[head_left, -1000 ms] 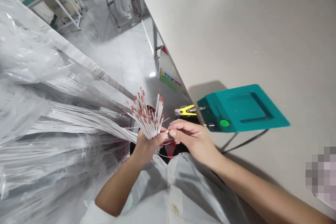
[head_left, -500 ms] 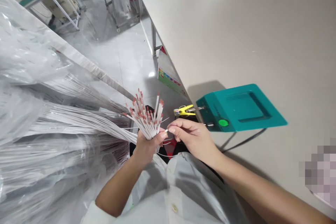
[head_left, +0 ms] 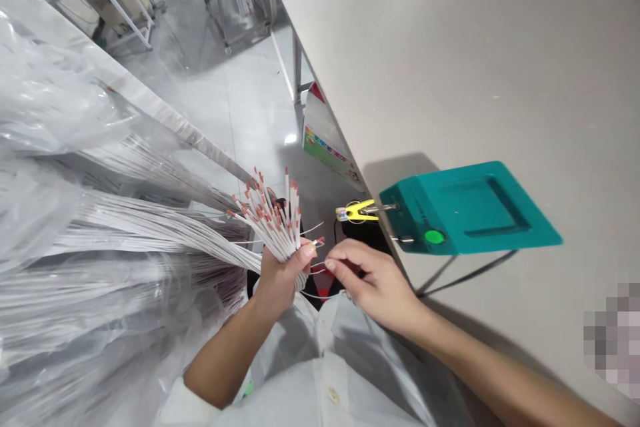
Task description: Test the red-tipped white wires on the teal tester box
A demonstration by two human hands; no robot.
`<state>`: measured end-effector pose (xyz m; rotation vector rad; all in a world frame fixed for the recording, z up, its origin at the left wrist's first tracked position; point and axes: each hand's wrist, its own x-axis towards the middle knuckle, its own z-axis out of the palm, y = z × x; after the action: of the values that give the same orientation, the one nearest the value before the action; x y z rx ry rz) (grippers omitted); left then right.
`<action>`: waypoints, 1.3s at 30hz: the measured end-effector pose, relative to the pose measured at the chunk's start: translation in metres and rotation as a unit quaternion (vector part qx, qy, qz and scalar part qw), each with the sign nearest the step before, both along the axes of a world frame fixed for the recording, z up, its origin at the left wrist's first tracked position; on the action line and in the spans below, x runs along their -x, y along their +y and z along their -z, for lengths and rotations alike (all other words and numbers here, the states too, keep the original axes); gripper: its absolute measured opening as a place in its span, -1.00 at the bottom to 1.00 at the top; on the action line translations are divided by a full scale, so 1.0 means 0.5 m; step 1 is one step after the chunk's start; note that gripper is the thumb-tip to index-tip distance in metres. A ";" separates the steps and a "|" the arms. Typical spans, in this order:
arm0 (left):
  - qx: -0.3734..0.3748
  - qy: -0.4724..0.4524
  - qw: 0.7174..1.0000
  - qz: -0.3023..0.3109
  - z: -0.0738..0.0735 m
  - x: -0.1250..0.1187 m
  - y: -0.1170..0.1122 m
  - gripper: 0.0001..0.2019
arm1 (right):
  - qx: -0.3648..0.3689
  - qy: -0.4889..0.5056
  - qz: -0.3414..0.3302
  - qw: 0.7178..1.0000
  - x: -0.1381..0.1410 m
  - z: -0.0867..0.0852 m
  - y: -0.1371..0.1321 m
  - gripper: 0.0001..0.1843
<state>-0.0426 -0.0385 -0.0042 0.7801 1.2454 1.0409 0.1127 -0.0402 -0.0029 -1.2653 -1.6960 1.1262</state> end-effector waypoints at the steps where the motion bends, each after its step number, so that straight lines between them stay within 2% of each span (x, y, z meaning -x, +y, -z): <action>1: -0.005 0.010 1.000 0.005 0.000 0.001 0.000 -0.77 | -0.008 0.011 0.024 1.000 -0.002 -0.001 0.001 -0.82; 4: -0.013 0.045 0.998 0.035 -0.006 0.000 -0.001 -0.77 | -0.021 0.050 0.072 0.996 -0.003 -0.009 0.013 -0.85; 8: -0.011 0.064 0.996 0.061 -0.014 -0.006 -0.005 -0.76 | 0.003 0.105 0.063 0.992 0.007 -0.018 0.031 -0.89; 12: 0.004 0.077 0.995 0.068 -0.017 -0.010 -0.010 -0.75 | 0.155 0.163 0.064 0.972 0.019 -0.014 0.031 -0.79; 14: 0.014 0.079 0.995 0.052 -0.017 -0.012 -0.011 -0.74 | 0.195 0.168 0.067 0.964 0.023 -0.012 0.027 -0.74; 16: 0.020 0.077 0.996 0.042 -0.016 -0.014 -0.011 -0.73 | 0.131 0.122 0.076 0.981 0.023 -0.011 0.021 -0.74; 18: 0.018 0.074 0.996 0.039 -0.017 -0.015 -0.010 -0.74 | -0.020 0.018 0.069 0.997 0.019 -0.007 0.016 -0.78; 20: 0.012 0.077 0.997 0.030 -0.018 -0.014 -0.007 -0.77 | -0.180 -0.107 0.032 0.977 0.010 0.001 0.011 -0.83; 22: 0.006 0.085 0.996 0.018 -0.019 -0.011 -0.003 -0.78 | -0.269 -0.192 -0.012 0.944 -0.002 0.009 0.008 -0.83; 24: 0.008 0.097 0.995 0.014 -0.019 -0.008 0.000 -0.78 | -0.269 -0.207 -0.014 0.941 -0.013 0.012 0.007 -0.83; 28: 0.034 0.108 0.993 0.025 -0.015 -0.009 0.001 -0.76 | -0.165 -0.083 0.059 0.981 -0.021 -0.002 0.018 -0.85; 32: 0.018 0.110 0.992 0.062 -0.013 -0.013 -0.002 -0.77 | -0.102 -0.006 0.052 0.993 -0.004 -0.016 0.027 -0.88; 37: -0.011 0.110 0.990 0.088 -0.008 -0.006 0.000 -0.77 | -0.105 -0.008 0.059 0.993 0.010 -0.011 0.023 -0.87; 39: -0.016 0.111 0.989 0.097 -0.007 -0.003 0.000 -0.78 | -0.146 -0.053 0.039 0.987 0.008 -0.006 0.021 -0.84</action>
<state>-0.0413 -0.0385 -0.0008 1.0428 1.3130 0.8332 0.1089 -0.0295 0.0002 -1.2100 -1.7962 0.7421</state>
